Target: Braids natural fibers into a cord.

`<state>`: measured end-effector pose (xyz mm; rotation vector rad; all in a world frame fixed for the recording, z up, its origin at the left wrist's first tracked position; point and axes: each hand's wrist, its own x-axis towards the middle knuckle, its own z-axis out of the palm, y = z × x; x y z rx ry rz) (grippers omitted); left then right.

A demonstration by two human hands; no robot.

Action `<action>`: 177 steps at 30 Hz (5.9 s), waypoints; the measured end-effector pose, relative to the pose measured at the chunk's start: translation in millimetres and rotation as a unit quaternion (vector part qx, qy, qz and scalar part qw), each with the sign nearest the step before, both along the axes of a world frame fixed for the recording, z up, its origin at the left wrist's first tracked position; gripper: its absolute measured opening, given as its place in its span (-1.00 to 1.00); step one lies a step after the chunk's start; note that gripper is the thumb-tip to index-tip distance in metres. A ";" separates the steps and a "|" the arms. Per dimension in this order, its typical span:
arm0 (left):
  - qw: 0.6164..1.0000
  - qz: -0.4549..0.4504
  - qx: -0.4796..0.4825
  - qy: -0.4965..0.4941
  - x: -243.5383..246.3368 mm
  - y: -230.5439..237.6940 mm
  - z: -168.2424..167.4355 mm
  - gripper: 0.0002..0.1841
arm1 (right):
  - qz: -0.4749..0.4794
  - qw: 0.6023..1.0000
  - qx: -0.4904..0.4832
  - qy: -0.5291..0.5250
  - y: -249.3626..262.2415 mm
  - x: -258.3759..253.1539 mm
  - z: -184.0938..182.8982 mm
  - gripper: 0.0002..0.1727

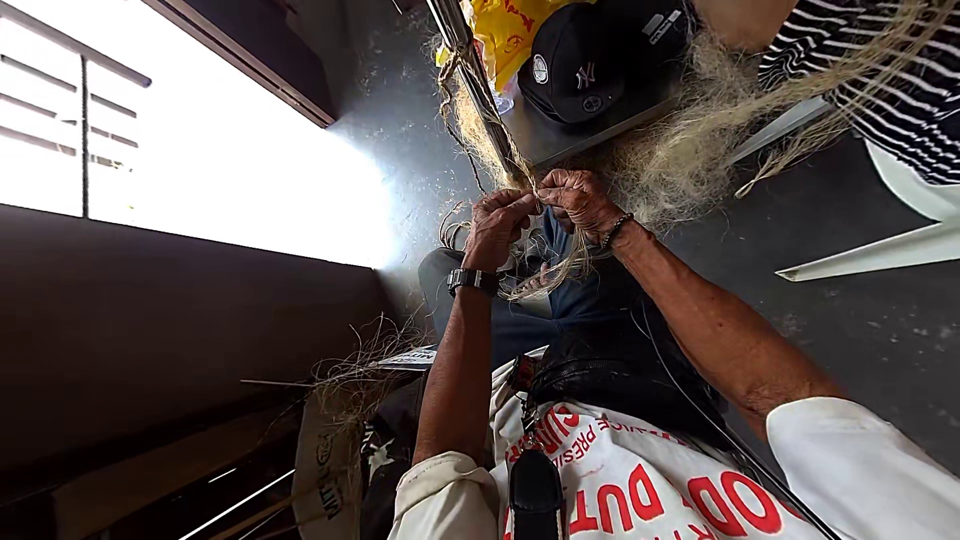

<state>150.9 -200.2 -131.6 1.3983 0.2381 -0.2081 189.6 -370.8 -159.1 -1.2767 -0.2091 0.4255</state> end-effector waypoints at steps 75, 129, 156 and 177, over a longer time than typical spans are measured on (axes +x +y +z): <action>0.994 0.012 0.061 -0.086 -14.4 -2.2 8.3 -0.93 | 0.084 0.986 -0.062 0.128 5.6 -2.2 42.6 -0.86; 0.947 0.197 0.239 0.084 -130.4 177.4 -1.6 -0.79 | -0.044 0.998 -0.038 -0.004 -4.3 -17.8 18.2 -0.89; 0.993 -0.032 0.111 -0.038 -5.5 2.4 16.7 -0.94 | 0.032 0.990 -0.115 -0.081 -5.0 -14.3 17.8 -0.87; 0.996 0.073 0.004 0.046 -24.5 -20.4 2.5 -0.81 | -0.022 0.875 -0.317 -0.364 -34.1 -53.9 46.8 -0.77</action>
